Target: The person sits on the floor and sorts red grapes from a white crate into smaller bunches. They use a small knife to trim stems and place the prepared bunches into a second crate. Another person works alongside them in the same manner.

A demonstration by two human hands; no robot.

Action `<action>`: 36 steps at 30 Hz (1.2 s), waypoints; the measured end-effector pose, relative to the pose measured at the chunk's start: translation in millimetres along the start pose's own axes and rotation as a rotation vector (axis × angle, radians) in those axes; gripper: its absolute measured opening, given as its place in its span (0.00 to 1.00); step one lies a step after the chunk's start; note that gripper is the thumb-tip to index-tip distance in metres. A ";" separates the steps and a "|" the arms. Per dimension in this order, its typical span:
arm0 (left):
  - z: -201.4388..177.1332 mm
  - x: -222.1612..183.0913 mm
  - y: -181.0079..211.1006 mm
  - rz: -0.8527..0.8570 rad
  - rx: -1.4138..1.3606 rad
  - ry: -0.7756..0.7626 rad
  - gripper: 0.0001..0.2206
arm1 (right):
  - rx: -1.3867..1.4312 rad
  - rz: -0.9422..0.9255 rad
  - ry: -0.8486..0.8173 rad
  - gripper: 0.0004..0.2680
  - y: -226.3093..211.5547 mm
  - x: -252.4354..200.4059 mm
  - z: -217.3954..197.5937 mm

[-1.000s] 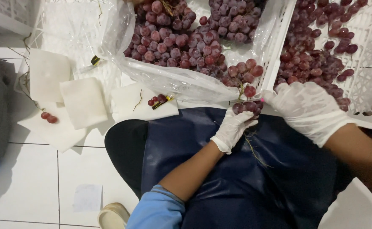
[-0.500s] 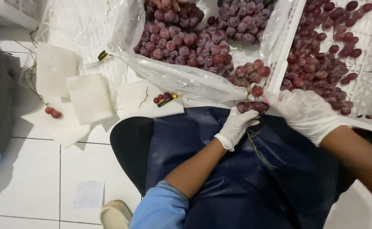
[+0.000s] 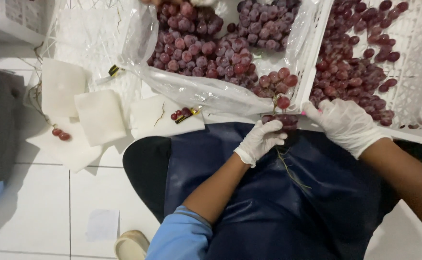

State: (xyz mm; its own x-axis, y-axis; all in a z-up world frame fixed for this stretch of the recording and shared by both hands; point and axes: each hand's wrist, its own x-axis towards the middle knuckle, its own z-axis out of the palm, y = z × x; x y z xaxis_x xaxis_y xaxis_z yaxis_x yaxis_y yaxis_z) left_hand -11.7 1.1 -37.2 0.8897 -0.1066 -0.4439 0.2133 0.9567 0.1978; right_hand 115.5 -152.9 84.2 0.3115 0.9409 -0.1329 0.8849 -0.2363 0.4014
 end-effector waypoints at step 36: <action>-56.6 -11.0 29.9 0.383 0.620 0.689 0.17 | 0.598 0.420 -0.437 0.15 -100.4 -87.5 68.8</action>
State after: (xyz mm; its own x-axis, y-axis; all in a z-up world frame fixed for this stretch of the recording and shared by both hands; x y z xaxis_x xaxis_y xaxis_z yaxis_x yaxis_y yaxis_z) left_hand -38.0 46.2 -75.8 0.5566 0.5468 -0.6255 0.3091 0.5626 0.7668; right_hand 23.2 -228.2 -6.8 0.6521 0.5969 -0.4675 0.6613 -0.7494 -0.0344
